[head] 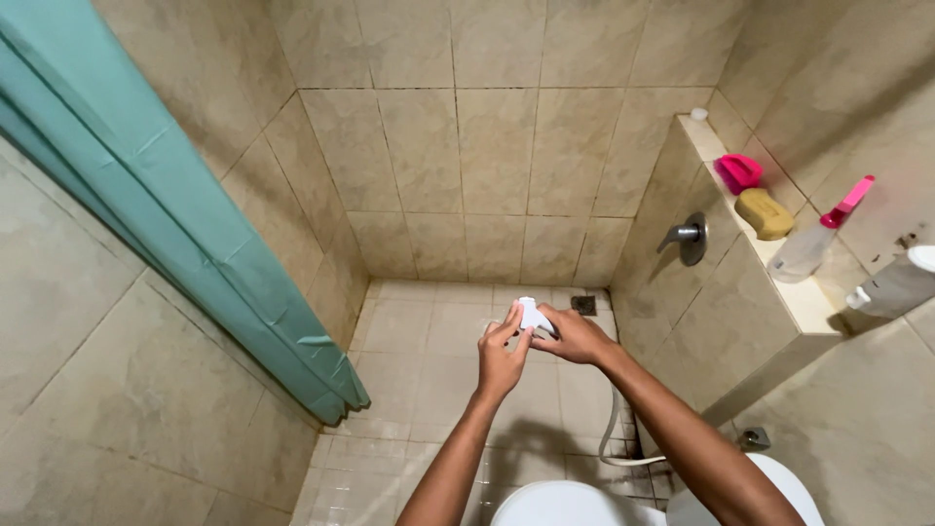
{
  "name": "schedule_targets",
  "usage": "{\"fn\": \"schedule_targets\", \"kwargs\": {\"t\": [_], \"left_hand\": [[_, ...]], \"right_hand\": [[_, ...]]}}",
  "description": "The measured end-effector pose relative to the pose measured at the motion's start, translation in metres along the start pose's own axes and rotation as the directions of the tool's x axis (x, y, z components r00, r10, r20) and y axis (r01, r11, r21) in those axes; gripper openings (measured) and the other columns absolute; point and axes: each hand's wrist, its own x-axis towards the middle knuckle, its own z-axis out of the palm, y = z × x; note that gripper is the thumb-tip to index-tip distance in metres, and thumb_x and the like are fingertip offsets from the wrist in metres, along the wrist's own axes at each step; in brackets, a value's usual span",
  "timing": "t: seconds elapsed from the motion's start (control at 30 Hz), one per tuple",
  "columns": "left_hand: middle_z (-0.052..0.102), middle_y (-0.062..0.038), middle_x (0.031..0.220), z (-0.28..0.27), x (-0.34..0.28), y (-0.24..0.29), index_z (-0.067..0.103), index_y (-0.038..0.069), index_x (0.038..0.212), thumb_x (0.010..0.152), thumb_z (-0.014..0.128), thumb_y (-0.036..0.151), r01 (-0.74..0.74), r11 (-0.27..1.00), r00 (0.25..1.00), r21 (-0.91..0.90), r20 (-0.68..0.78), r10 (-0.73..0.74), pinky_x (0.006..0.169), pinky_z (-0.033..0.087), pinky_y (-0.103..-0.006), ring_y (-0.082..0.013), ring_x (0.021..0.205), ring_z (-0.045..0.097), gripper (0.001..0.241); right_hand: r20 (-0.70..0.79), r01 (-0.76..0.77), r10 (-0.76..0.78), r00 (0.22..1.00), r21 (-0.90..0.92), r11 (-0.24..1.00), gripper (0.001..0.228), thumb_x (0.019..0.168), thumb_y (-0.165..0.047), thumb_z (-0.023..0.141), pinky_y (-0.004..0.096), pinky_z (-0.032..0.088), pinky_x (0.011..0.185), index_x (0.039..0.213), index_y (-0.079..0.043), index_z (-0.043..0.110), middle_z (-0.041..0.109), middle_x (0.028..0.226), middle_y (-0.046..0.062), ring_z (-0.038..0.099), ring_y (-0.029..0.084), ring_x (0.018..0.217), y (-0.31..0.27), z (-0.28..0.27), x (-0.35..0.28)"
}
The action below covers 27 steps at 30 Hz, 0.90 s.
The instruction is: The person uses a handheld bidet sprayer to rinse the floor and the toilet bowl in a tiled bathroom. The person directs the water stream across the floor tiles and into the toilet, moving the sprayer around to cover different areas.
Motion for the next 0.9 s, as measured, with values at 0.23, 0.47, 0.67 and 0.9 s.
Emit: {"fn": "schedule_targets", "kwargs": {"t": [0.23,0.47,0.67,0.9], "left_hand": [[0.065,-0.012,0.142,0.008,-0.008,0.005,0.066,0.005,0.137,0.089,0.076,0.009,0.014,1.000,1.000,0.009,0.006,-0.014,0.085,0.056,-0.0341,-0.0229,0.089,0.066,0.049],[0.065,-0.012,0.142,0.009,-0.013,0.012,0.066,0.006,0.136,0.088,0.077,0.009,0.062,0.997,0.998,0.036,0.008,-0.062,0.083,0.056,-0.0347,-0.0233,0.088,0.065,0.050],[0.065,-0.013,0.141,0.012,-0.017,0.012,0.066,0.005,0.136,0.088,0.077,0.009,0.037,0.998,0.999,0.049,-0.031,-0.035,0.087,0.056,-0.0345,-0.0228,0.090,0.065,0.049],[0.065,-0.013,0.142,0.014,-0.021,0.016,0.066,0.005,0.136,0.089,0.077,0.010,0.055,0.997,0.996,0.063,-0.069,-0.050,0.087,0.056,-0.0347,-0.0230,0.091,0.065,0.049]], "right_hand": [[0.005,0.020,-0.020,1.000,0.006,1.000,0.044,0.087,-0.040,0.073,0.048,0.052,0.070,0.118,-0.014,0.056,0.074,0.092,0.016,0.070,0.039,0.083,0.010,0.001,-0.011],[-0.040,0.061,-0.062,0.997,-0.022,0.998,0.039,0.087,-0.036,0.074,0.050,0.053,0.072,0.115,-0.014,0.057,0.074,0.098,0.016,0.068,0.041,0.090,0.020,0.004,-0.014],[-0.033,0.101,-0.102,0.994,-0.040,0.994,0.039,0.087,-0.036,0.074,0.050,0.052,0.073,0.114,-0.013,0.058,0.074,0.100,0.016,0.067,0.041,0.092,0.023,0.003,-0.013],[0.036,0.081,-0.079,0.996,-0.047,0.996,0.046,0.085,-0.044,0.076,0.049,0.052,0.072,0.115,-0.014,0.058,0.073,0.098,0.016,0.068,0.040,0.088,0.008,-0.009,-0.014]]}}
